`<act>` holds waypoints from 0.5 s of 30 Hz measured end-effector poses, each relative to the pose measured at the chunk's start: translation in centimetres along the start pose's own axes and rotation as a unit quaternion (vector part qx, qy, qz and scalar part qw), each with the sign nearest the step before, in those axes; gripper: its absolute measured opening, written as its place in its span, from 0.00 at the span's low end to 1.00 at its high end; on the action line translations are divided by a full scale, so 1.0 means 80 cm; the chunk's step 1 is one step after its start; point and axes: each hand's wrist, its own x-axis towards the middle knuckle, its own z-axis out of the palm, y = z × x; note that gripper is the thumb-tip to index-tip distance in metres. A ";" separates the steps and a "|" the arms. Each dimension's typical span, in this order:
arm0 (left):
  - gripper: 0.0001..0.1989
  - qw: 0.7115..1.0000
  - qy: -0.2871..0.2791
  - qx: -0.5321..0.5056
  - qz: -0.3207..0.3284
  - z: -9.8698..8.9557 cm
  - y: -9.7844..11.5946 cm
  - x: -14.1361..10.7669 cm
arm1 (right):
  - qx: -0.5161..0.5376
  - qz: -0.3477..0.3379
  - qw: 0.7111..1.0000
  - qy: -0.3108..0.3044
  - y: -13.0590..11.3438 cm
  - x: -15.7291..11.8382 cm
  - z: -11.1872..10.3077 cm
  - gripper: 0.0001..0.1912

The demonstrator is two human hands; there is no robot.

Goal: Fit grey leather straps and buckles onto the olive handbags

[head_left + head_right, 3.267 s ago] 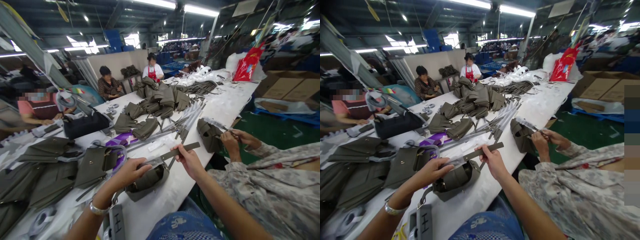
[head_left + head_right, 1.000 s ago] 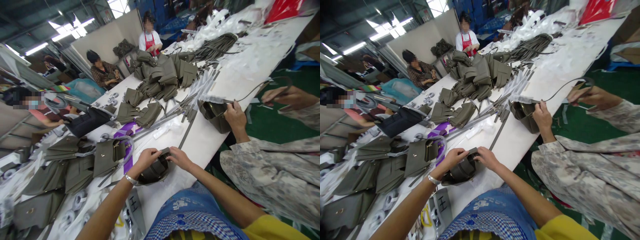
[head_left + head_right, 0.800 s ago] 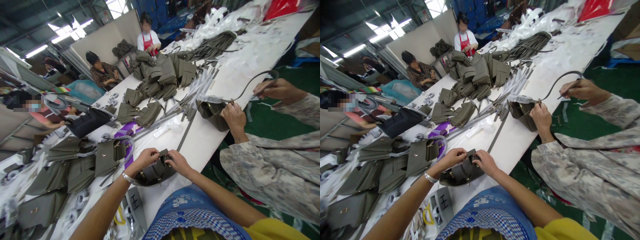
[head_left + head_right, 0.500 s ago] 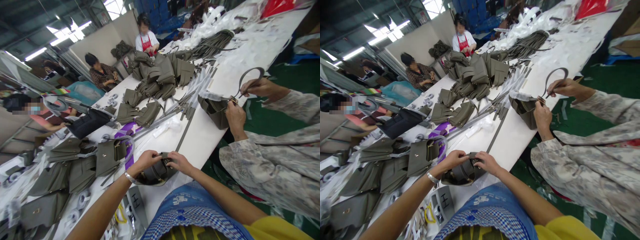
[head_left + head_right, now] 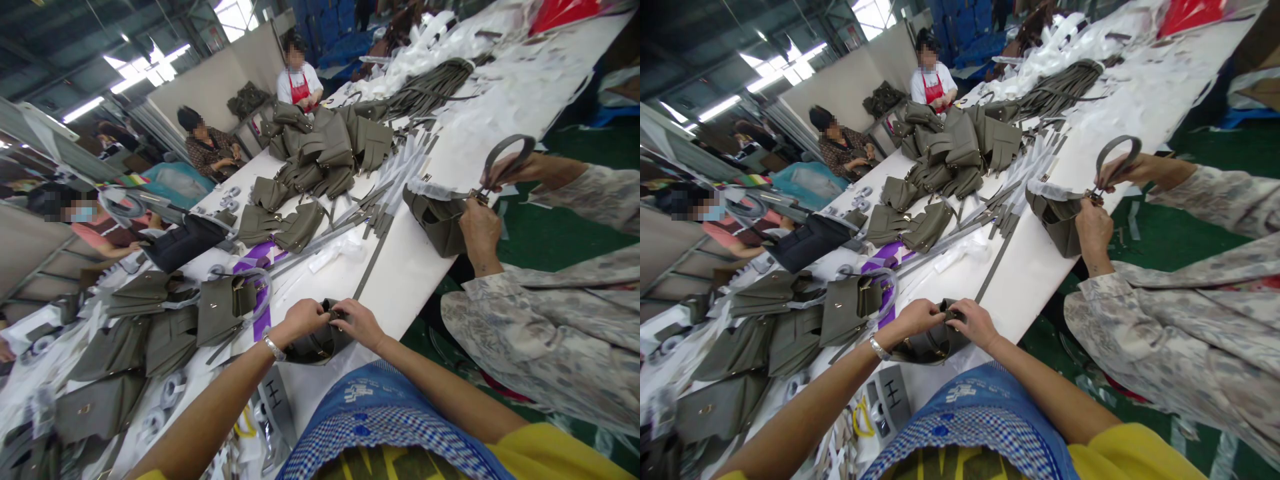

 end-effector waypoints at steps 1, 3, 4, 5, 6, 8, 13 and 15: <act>0.18 1.000 0.001 0.004 0.000 0.001 0.003 0.001 | 0.001 0.000 1.000 0.002 0.000 0.000 0.001 0.12; 0.18 1.000 0.000 0.008 0.002 0.004 0.007 0.003 | 0.001 0.000 1.000 0.003 0.000 0.000 0.002 0.11; 0.17 1.000 -0.003 0.009 0.004 0.006 0.009 0.006 | 0.000 0.000 1.000 0.001 0.001 -0.001 0.003 0.11; 0.16 1.000 -0.008 0.008 0.008 0.006 0.010 0.008 | -0.002 0.000 1.000 -0.003 0.000 -0.001 0.004 0.11; 0.15 1.000 -0.016 0.006 0.012 0.007 0.010 0.011 | -0.005 -0.002 1.000 -0.011 0.000 -0.001 0.005 0.11; 0.13 0.999 -0.039 -0.002 0.023 0.008 0.010 0.019 | -0.017 -0.006 0.999 -0.029 -0.002 -0.002 0.007 0.11; 0.13 0.996 -0.074 -0.024 0.038 0.011 0.005 0.031 | -0.057 0.003 0.998 -0.038 -0.008 -0.007 0.008 0.09; 0.15 0.996 -0.070 -0.030 0.039 0.012 0.003 0.030 | -0.062 0.012 0.998 -0.029 -0.009 -0.008 0.006 0.09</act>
